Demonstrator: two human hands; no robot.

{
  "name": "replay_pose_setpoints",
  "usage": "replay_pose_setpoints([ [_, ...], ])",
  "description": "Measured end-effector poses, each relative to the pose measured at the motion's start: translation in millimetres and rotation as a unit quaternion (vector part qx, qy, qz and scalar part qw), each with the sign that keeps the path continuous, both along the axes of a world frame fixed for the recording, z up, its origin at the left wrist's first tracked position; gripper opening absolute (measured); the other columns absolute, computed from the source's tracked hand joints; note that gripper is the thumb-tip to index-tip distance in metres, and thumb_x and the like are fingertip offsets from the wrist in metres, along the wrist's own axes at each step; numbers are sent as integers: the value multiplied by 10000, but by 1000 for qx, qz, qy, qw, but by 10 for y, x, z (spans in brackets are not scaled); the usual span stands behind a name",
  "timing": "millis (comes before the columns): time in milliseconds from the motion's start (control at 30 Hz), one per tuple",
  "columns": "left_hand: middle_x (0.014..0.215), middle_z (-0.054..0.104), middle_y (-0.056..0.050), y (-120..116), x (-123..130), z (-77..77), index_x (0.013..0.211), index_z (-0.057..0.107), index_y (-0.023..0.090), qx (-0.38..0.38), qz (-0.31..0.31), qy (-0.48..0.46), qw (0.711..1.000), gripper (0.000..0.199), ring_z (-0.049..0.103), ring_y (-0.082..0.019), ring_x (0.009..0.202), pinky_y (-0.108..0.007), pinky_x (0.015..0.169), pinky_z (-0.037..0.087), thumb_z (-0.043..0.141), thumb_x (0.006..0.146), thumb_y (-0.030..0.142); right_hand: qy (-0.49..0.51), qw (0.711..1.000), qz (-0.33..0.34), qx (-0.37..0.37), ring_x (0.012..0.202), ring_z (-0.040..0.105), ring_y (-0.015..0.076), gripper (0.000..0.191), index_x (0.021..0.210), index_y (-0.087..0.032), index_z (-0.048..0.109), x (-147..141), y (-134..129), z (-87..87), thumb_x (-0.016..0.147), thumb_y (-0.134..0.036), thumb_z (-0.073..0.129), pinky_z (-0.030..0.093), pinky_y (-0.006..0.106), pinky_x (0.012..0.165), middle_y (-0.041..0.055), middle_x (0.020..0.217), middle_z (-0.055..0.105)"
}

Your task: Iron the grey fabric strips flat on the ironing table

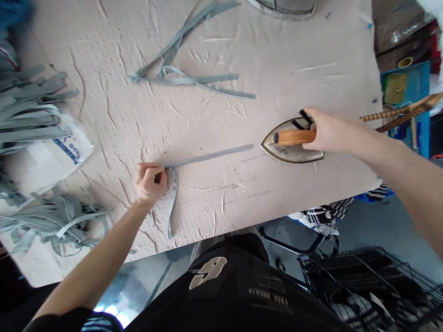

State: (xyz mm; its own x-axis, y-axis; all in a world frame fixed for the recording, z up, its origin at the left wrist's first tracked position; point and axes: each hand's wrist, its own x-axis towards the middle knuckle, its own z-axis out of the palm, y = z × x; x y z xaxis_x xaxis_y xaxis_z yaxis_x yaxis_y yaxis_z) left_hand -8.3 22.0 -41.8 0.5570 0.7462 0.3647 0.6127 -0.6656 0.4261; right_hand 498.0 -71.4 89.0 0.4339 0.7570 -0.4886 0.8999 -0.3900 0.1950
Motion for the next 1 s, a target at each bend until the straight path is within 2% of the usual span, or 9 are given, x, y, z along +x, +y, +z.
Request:
replay_pose_setpoints([
  [100,958,630,-86,2,-5,-26,900,618,224,-17,13,4,1000,127,629,-200,876,-361,768,562,619,853,106,78,997,-14,3,905,658,207,847,1582,-114,392,232,16,-23,842,-367,718,327,388,714,193,1122,738],
  [233,957,620,-93,25,-28,-17,888,616,209,-42,31,40,998,78,614,-203,883,-363,803,543,608,844,145,15,1000,4,-5,906,643,204,576,1403,-158,648,315,51,6,896,-429,682,357,350,715,156,1082,753],
  [333,1027,633,-129,-17,52,121,960,645,187,-26,49,67,996,135,597,-247,963,-427,883,512,606,832,165,-10,1000,17,7,898,632,192,529,1381,-204,655,209,56,71,905,-433,686,353,326,700,138,1071,751],
  [433,1165,632,-165,-182,373,332,1193,650,172,-27,39,100,994,356,562,-307,1091,-507,971,452,614,840,202,-24,999,19,19,908,636,208,674,1509,-218,504,40,55,145,926,-529,637,326,342,689,161,1114,732],
  [533,1271,633,-153,-419,943,469,1309,627,200,-69,-27,146,986,403,565,-308,1106,-509,972,439,542,916,216,-76,997,-14,24,959,647,267,971,1608,-88,260,-52,64,172,919,-718,527,303,383,691,264,1138,689],
  [600,1366,602,-168,-560,1351,486,1397,570,159,-93,-69,171,978,450,557,-310,1180,-494,1010,438,489,959,227,-84,996,-32,8,985,653,299,1032,1587,-41,259,-41,73,158,902,-778,491,302,397,693,298,1119,673],
  [700,1452,544,-217,-699,1782,451,1503,445,45,-103,-114,198,968,558,498,-333,1320,-509,1137,376,447,999,286,-46,999,-24,10,1006,656,306,953,1501,-32,401,15,68,127,896,-757,526,322,389,695,279,1104,678],
  [867,1526,503,-208,-771,1903,397,1552,385,29,-105,-125,228,960,596,467,-333,1393,-531,1211,326,388,1031,318,36,998,-24,39,1010,671,305,936,1540,-50,364,-92,-6,133,846,-585,691,387,356,709,239,1102,713],
  [1000,1550,489,-197,-786,1864,379,1565,378,39,-103,-127,239,957,597,455,-329,1421,-530,1224,325,371,1041,324,51,998,-21,1,984,688,364,1033,1594,-137,311,-363,-24,159,772,-628,701,430,383,721,202,1120,731],
])
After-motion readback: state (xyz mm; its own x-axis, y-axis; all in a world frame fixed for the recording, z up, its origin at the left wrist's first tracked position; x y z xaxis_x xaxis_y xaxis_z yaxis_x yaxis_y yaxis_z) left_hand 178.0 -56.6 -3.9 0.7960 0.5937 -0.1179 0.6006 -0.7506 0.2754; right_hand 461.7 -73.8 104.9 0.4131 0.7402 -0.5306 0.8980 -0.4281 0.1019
